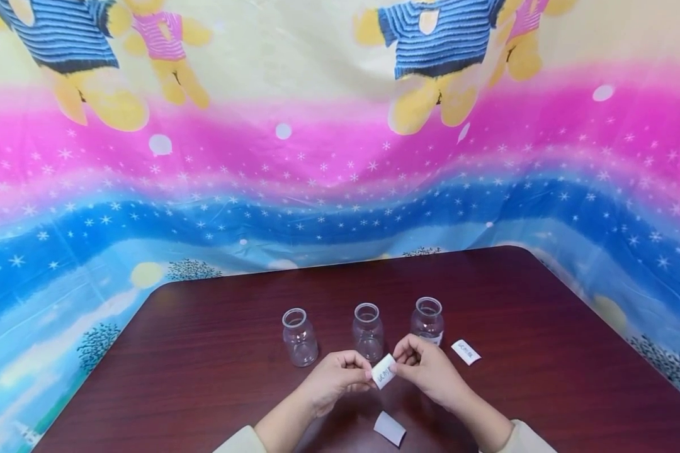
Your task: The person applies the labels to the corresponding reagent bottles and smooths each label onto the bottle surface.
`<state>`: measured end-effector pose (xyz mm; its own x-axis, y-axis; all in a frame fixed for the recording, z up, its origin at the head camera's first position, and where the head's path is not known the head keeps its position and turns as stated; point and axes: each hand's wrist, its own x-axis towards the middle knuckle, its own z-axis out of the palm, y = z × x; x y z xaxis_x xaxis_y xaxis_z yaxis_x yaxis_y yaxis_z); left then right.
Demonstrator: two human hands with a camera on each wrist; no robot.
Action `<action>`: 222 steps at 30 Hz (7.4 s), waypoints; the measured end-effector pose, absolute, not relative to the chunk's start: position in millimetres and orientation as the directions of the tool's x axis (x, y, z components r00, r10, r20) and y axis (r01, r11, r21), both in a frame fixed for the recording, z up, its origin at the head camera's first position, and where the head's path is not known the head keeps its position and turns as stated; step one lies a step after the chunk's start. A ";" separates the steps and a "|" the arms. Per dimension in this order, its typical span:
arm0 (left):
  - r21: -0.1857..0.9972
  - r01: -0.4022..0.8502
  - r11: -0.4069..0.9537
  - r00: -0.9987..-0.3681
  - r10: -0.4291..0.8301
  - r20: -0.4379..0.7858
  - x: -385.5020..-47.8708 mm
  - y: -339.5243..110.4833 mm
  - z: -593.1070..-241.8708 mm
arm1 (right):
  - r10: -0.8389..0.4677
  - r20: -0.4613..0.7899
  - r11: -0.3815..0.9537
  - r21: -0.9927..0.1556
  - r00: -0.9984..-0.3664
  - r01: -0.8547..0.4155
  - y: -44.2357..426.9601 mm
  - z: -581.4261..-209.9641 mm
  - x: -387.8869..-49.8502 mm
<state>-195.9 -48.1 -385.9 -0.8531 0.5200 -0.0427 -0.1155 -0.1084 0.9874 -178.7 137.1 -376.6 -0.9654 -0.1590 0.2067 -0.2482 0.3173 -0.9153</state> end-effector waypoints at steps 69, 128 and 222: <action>0.996 -0.033 -0.086 -0.851 0.525 0.018 -189.4 -51.8 -388.5 | -0.441 0.327 0.191 -0.875 -0.836 -0.444 133.4 -389.3 -172.7; 0.998 -0.022 0.065 -0.890 0.453 -0.050 -195.1 -72.5 -389.3 | -0.397 0.378 0.270 -0.823 -0.836 -0.500 136.3 -386.2 -170.5; 0.979 0.112 0.171 -0.936 0.350 0.046 -185.9 -55.8 -365.0 | -0.230 0.092 0.192 -0.972 -0.969 -0.138 122.6 -404.7 -189.4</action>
<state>-185.9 -55.8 -365.0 -0.9357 0.3499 0.0458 0.1117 0.1705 0.9790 -189.4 122.6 -404.7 -0.9688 -0.2302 0.0920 -0.1378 0.1915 -0.9718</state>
